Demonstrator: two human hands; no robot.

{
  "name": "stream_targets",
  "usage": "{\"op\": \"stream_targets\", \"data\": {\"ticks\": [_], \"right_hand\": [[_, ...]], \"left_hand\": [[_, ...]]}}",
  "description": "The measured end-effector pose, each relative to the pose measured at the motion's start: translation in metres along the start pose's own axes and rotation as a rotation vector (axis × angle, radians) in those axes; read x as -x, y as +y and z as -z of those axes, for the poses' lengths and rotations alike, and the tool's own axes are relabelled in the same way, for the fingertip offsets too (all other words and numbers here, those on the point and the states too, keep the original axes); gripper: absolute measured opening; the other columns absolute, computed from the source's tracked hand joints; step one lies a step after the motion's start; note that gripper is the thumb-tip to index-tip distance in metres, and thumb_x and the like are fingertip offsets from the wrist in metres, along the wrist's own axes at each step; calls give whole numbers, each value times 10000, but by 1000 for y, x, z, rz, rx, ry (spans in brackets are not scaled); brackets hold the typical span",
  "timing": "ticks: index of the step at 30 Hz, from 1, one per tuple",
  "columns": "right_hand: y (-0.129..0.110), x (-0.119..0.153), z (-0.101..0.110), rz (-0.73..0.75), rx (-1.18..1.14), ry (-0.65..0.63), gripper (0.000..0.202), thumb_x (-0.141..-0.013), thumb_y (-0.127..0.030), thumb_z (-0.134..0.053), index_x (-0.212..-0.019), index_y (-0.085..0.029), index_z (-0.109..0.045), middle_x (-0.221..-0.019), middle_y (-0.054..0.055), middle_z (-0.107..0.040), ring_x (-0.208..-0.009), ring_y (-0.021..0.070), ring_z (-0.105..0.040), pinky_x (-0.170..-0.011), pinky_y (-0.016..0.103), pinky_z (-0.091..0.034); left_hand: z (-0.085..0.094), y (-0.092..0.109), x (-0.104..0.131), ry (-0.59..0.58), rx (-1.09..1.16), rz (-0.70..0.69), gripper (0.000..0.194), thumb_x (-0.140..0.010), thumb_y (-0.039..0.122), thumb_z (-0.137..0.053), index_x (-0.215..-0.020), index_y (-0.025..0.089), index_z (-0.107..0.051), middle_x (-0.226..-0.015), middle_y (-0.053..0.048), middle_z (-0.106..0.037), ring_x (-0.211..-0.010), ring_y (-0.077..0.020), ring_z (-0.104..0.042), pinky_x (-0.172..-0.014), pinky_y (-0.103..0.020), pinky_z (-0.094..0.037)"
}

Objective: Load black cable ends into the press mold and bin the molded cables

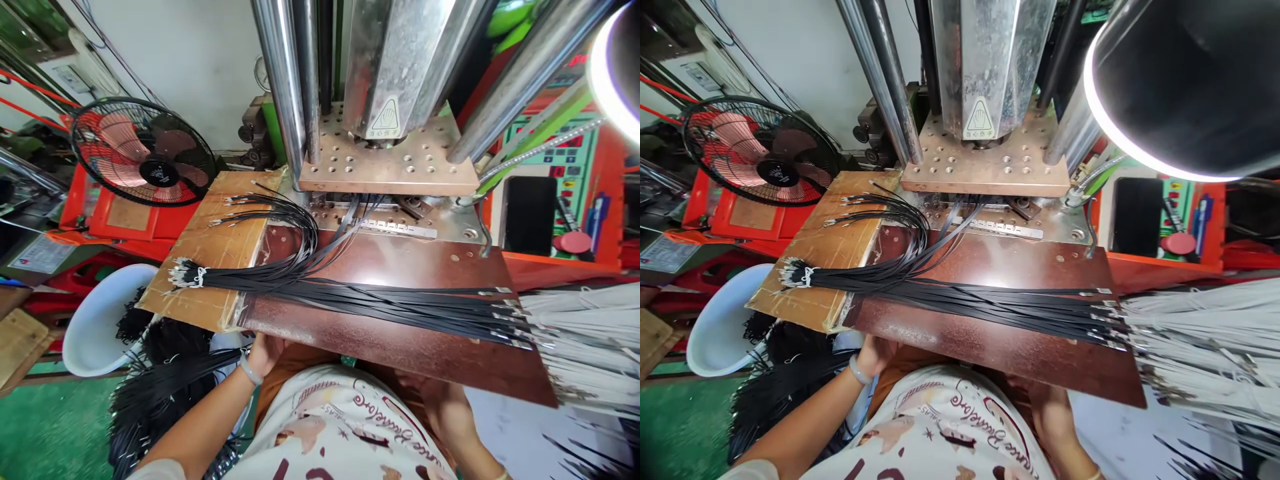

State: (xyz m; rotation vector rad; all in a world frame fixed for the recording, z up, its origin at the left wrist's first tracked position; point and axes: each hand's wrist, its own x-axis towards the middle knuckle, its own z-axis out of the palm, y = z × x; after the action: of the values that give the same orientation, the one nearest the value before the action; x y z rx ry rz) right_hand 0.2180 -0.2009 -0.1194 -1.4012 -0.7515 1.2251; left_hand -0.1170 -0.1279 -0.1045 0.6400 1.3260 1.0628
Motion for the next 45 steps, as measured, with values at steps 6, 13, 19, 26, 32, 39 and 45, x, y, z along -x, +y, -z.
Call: {"op": "stream_targets", "data": {"ticks": [6, 13, 19, 26, 32, 39, 45], "right_hand": [[-129, -26, -11, 839, 841, -667, 196, -925, -281, -517, -861, -246, -698, -707, 46, -640, -625, 170, -567, -604, 296, -486], [-186, -204, -38, 888, 1653, -198, 401, -909, -341, -439, -1133, -64, -621, -987, 188, -567, -915, 326, -520, -764, 451, -436], [-188, -191, -1, 913, 1650, -213, 327, -924, -325, -441, -1088, -115, -630, -1032, 167, -589, -960, 304, -508, -805, 417, -394], [-192, -128, 64, 695, 1184, 110, 440, -830, -435, -564, -1169, -160, -620, -981, 104, -661, -859, 225, -613, -820, 347, -470], [-187, -94, 81, 528, 1035, 274, 457, -759, -521, -602, -1108, -230, -652, -936, 61, -695, -764, 205, -629, -767, 346, -491], [-193, -81, 79, 544, 1121, 254, 426, -802, -564, -555, -1063, -246, -662, -991, 64, -699, -716, 209, -624, -708, 348, -481], [-196, -79, 85, 508, 1131, 256, 448, -781, -635, -544, -981, -255, -672, -858, 40, -695, -633, 204, -605, -667, 358, -470]], "left_hand": [[-39, 105, 29, -1017, -929, -635, 253, -866, 337, -588, -993, 183, -744, -852, -107, -734, -771, -209, -698, -822, -305, -555], [-160, 160, -42, -841, -1732, -1010, 332, -950, 379, -484, -1085, 119, -639, -1061, -154, -641, -970, -273, -637, -840, -394, -517], [-173, 157, -45, -710, -1855, -836, 340, -974, 393, -428, -1046, 129, -630, -994, -122, -651, -912, -242, -652, -792, -332, -488], [-181, 180, -54, -991, -1783, -375, 275, -868, 403, -607, -792, 142, -647, -731, -35, -645, -667, -157, -573, -620, -251, -376], [-212, 186, -70, -1216, -1073, 21, 129, -790, 255, -638, -758, 133, -614, -668, 31, -610, -592, -88, -513, -594, -209, -389], [-244, 154, -88, -1133, -963, 343, 191, -810, 290, -657, -721, 134, -591, -657, -43, -682, -574, -128, -626, -594, -258, -471], [-243, 160, -89, -1175, -989, 62, 140, -762, 238, -666, -677, 137, -618, -588, 51, -589, -554, -74, -513, -608, -207, -419]]}}
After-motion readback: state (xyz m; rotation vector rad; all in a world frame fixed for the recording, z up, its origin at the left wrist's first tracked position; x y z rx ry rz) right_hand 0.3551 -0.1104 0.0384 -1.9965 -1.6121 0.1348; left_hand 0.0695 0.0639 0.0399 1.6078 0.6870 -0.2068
